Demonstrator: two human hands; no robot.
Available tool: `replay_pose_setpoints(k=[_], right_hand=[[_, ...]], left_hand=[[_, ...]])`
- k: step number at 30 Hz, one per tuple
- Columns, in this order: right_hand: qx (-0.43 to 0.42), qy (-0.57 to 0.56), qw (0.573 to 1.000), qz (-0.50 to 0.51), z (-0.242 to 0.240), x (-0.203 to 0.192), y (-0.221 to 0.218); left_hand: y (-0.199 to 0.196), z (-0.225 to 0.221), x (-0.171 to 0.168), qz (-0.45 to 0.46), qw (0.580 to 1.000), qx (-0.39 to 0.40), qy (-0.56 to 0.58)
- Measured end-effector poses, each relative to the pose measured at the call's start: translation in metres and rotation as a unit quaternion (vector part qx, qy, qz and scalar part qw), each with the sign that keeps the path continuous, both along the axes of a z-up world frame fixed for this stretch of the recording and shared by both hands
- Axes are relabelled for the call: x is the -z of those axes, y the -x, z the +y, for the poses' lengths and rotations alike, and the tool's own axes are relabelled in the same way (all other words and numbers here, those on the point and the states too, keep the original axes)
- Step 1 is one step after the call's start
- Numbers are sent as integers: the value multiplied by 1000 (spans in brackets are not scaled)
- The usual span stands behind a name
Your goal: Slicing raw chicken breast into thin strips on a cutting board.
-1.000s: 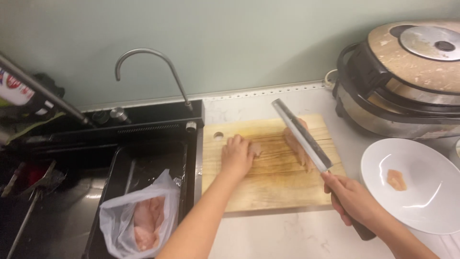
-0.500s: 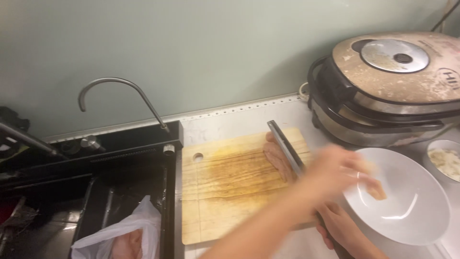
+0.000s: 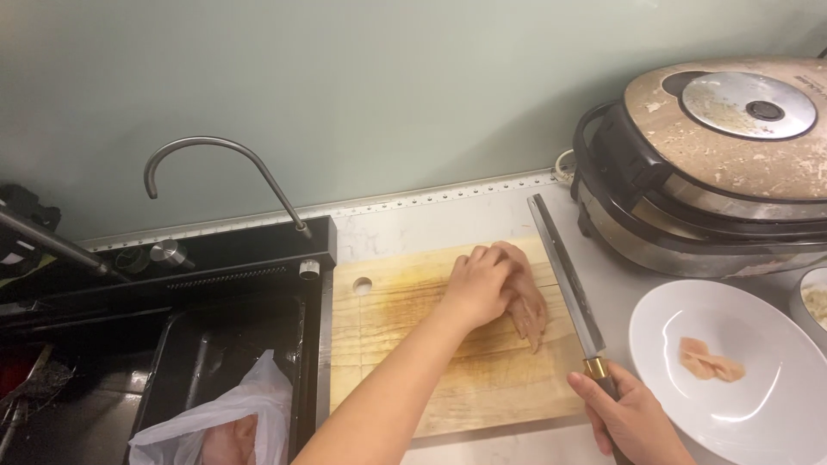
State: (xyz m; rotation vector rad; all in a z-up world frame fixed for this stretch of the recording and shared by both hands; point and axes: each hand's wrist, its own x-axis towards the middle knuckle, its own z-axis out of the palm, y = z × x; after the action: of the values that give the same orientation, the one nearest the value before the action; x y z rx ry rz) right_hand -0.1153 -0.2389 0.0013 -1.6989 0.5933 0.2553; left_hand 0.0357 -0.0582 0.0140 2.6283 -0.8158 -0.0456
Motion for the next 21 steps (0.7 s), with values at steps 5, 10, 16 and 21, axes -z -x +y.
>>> replay_pose_setpoints(k=[5,10,16,21], right_hand=[[20,58,998,-6,5,2,2],[20,74,996,-43,6,6,3],[18,73,997,-17,22,-19,-2],[-5,83,996,-42,30,-26,1]], left_hand=[[-12,9,-5,-52,998,34,6],[0,42,-61,269,948,-65,160],[0,61,-71,395,814,-160,394],[13,78,-54,403,817,-178,373]])
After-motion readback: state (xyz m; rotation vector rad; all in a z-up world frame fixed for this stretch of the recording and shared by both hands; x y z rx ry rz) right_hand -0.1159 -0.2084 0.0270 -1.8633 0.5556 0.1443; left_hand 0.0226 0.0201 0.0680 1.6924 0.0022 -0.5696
